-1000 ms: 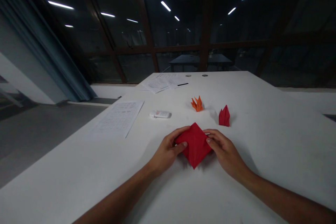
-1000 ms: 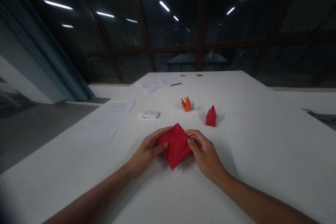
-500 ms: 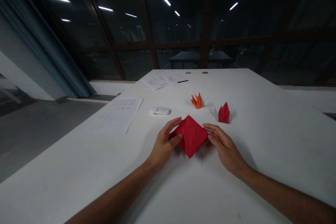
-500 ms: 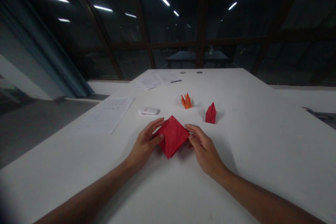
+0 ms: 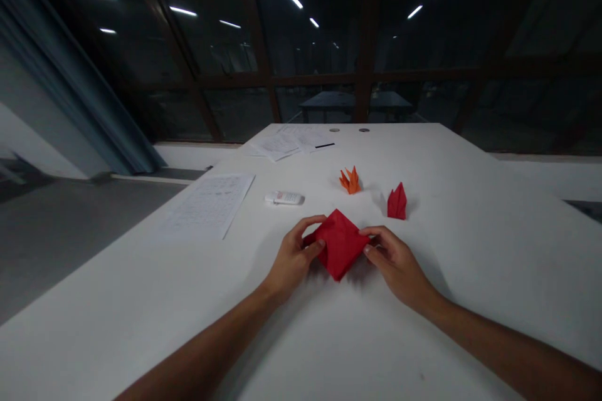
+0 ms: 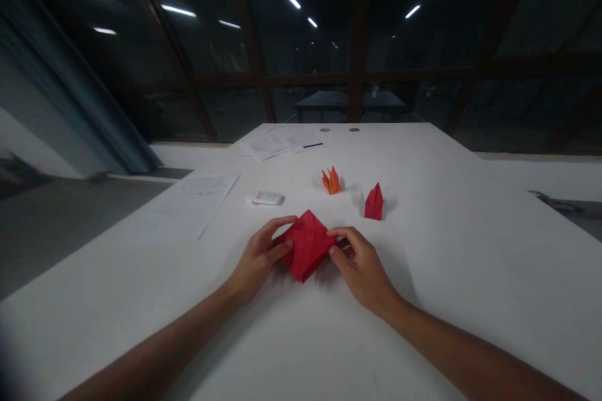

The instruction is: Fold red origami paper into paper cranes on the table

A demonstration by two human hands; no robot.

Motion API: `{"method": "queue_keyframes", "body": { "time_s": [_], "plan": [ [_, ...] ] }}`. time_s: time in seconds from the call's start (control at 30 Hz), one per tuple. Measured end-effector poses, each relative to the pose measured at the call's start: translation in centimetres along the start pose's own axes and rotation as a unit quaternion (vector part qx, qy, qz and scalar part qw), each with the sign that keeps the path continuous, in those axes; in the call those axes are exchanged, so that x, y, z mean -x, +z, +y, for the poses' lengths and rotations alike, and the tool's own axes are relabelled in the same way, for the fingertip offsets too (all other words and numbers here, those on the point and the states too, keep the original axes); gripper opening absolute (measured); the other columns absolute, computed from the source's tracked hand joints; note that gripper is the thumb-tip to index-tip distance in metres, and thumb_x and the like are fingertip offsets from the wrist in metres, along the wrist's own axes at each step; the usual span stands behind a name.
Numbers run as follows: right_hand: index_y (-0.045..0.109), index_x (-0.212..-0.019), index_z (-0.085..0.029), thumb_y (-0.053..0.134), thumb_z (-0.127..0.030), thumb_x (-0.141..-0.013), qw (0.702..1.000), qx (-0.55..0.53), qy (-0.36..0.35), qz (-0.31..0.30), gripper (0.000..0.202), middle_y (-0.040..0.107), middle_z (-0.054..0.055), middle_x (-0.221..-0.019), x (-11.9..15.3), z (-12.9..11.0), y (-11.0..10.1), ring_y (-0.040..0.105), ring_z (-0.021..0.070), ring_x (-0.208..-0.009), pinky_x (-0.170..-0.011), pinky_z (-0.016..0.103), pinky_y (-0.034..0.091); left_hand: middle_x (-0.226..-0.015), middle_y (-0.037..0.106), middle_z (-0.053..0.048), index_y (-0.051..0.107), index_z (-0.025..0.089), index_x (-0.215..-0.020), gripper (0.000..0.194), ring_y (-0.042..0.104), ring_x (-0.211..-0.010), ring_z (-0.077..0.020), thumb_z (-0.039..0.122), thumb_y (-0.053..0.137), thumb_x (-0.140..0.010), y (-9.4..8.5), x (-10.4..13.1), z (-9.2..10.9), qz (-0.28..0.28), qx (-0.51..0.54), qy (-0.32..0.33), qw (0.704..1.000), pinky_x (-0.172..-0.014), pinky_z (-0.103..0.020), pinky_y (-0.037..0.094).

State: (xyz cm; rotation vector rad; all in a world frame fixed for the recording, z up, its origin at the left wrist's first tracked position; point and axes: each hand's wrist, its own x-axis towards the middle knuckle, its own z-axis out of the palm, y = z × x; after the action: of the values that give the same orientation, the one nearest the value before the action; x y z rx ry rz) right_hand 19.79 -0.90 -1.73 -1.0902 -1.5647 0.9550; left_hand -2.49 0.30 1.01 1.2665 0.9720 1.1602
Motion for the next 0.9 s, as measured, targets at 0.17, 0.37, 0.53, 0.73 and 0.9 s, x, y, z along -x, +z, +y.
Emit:
{"method": "queue_keyframes", "body": {
  "time_s": [0.17, 0.37, 0.53, 0.73, 0.9],
  "plan": [
    [0.062, -0.110, -0.025, 0.056, -0.028, -0.093, 1.000, -0.004, 0.002, -0.003, 0.017, 0.065, 0.001, -0.097, 0.05, -0.10, 0.10, 0.059, 0.0178, -0.081, -0.073, 0.031, 0.048, -0.105, 0.073, -0.007, 0.062, 0.018, -0.122, 0.044, 0.068, -0.092, -0.0201, 0.022, 0.074, -0.079, 0.02, 0.08, 0.18, 0.002, 0.007, 0.000, 1.000, -0.075, -0.026, 0.051],
    [0.059, -0.103, -0.024, 0.054, -0.032, -0.095, 1.000, -0.007, 0.019, -0.006, 0.013, 0.061, 0.000, -0.090, 0.03, 0.05, 0.04, 0.058, 0.0179, -0.077, -0.069, 0.031, 0.046, -0.136, 0.061, -0.008, 0.069, 0.019, -0.107, 0.030, 0.065, -0.108, -0.0227, 0.018, 0.072, -0.077, -0.25, 0.08, -0.05, 0.001, 0.009, 0.018, 1.000, -0.084, -0.028, 0.051],
    [0.058, -0.099, -0.024, 0.053, -0.034, -0.096, 1.000, 0.000, 0.025, -0.018, 0.012, 0.058, 0.000, -0.086, 0.17, -0.36, -0.04, 0.056, 0.0183, -0.075, -0.068, 0.031, 0.046, -0.130, 0.062, -0.009, 0.072, 0.018, -0.094, 0.018, 0.063, -0.111, -0.0231, 0.016, 0.072, -0.077, -0.35, 0.04, -0.02, -0.003, -0.003, 0.038, 0.999, -0.085, -0.028, 0.050],
    [0.061, -0.100, -0.024, 0.055, -0.030, -0.094, 0.999, 0.007, -0.027, -0.021, 0.010, 0.058, 0.004, -0.098, 0.13, -0.59, -0.01, 0.058, 0.0203, -0.086, -0.072, 0.031, 0.049, -0.099, 0.070, -0.006, 0.067, 0.017, -0.096, 0.018, 0.064, -0.082, -0.0167, 0.018, 0.072, -0.078, -0.40, 0.01, -0.09, -0.015, 0.007, 0.002, 1.000, -0.071, -0.026, 0.047],
    [0.064, -0.095, -0.024, 0.057, -0.027, -0.093, 0.998, 0.034, -0.058, -0.003, 0.009, 0.056, 0.006, -0.107, -0.02, -0.45, 0.01, 0.058, 0.0224, -0.099, -0.077, 0.031, 0.051, -0.092, 0.070, -0.006, 0.069, 0.015, -0.094, 0.015, 0.062, -0.082, -0.0173, 0.022, 0.070, -0.081, -0.67, -0.08, -0.15, -0.019, -0.062, 0.009, 0.998, -0.073, -0.027, 0.046]
  ]
}}
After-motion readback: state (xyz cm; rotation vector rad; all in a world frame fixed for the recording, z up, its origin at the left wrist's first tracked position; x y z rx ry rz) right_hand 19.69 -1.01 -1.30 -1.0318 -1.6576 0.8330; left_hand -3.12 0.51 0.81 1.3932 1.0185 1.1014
